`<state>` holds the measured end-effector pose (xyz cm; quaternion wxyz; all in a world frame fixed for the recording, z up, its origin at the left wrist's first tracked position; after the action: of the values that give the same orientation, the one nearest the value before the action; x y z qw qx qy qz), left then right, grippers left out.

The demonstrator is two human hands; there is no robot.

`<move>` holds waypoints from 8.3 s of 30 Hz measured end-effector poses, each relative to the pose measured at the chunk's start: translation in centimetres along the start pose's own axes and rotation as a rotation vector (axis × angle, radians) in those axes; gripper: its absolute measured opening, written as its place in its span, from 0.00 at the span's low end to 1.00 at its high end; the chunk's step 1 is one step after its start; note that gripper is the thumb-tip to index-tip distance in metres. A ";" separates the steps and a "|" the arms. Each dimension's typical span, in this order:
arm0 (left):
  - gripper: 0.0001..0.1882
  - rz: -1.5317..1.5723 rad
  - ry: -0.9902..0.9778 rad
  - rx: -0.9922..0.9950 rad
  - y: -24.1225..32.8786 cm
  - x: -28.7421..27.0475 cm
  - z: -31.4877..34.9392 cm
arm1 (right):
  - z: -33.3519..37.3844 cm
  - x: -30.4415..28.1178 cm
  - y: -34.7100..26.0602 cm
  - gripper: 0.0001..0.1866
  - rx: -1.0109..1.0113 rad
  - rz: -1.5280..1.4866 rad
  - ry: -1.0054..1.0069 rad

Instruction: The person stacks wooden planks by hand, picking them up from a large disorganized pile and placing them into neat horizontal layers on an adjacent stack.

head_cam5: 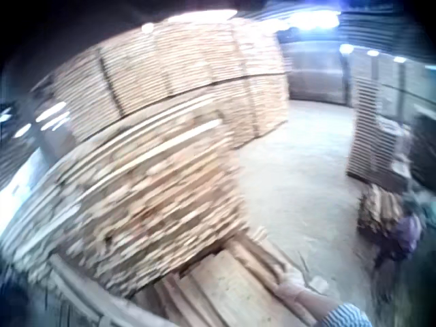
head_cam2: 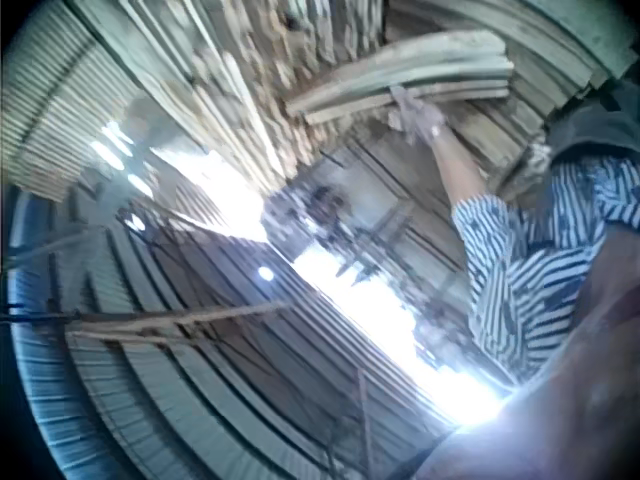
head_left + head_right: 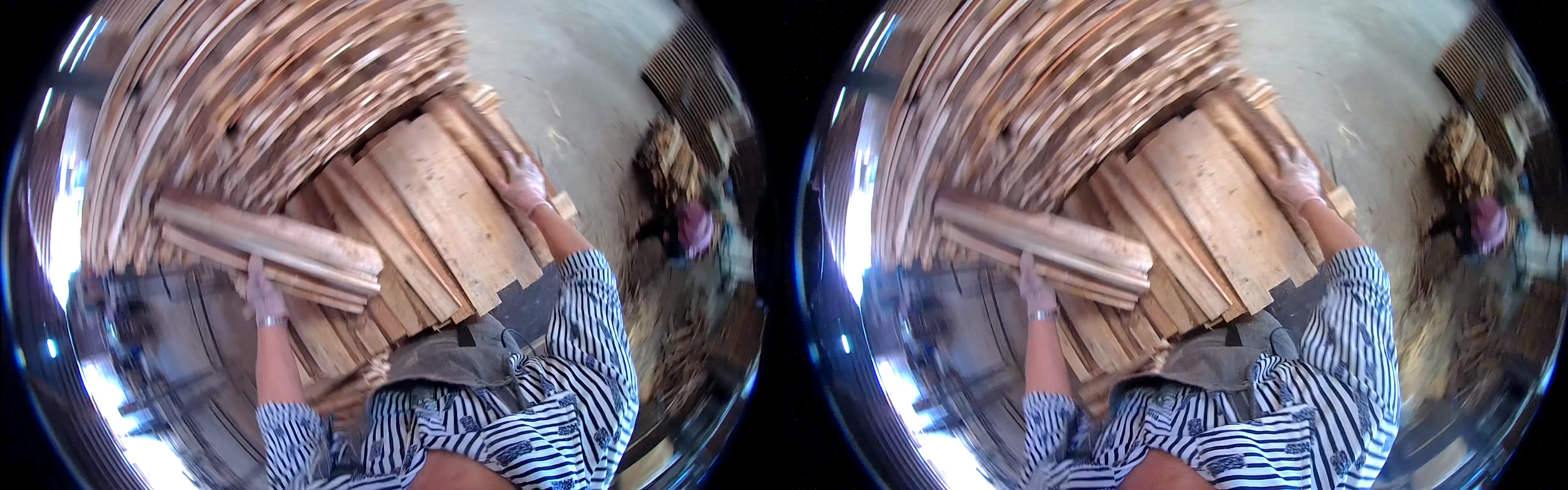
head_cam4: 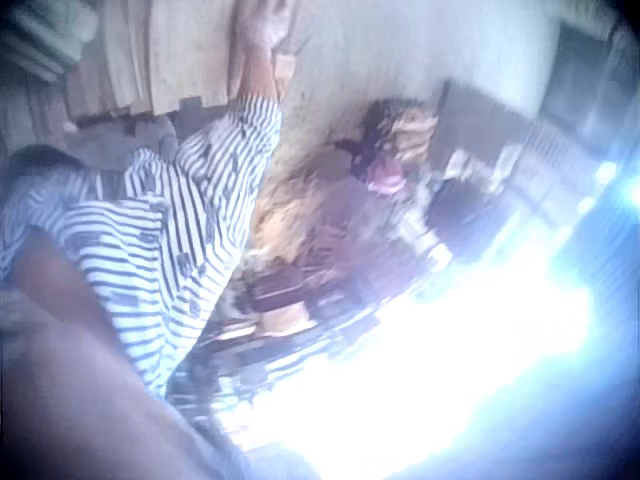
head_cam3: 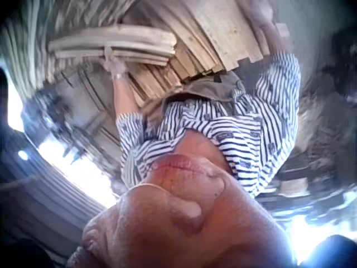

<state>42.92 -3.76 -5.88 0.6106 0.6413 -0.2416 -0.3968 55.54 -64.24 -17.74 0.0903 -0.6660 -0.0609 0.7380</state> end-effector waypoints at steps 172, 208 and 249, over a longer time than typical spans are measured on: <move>0.63 -1.208 -0.017 -0.629 -16.8 2.5 9.5 | -0.8 -1.6 5.0 0.47 0.239 0.124 -0.043; 0.73 -0.360 0.450 -0.439 2.5 1.9 -0.5 | 15.0 2.4 -27.0 0.39 -0.263 -0.089 -0.326; 0.48 0.407 -0.578 0.104 13.3 1.4 11.3 | 12.6 -16.2 -33.8 0.51 -0.942 -0.876 -0.319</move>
<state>36.95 -13.42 7.44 0.5501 0.4715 -0.5471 -0.4193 46.30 -34.35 6.39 0.0710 -0.4304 -0.6550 0.6170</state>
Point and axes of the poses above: each hand's wrist, its own z-axis away from the middle knuckle, its own x-axis out of the palm, y = z × x, the point moved 7 cm from there along -z, towards the middle knuckle, and after that the axes turned 5 degrees about -x, right-handed, at the moved point
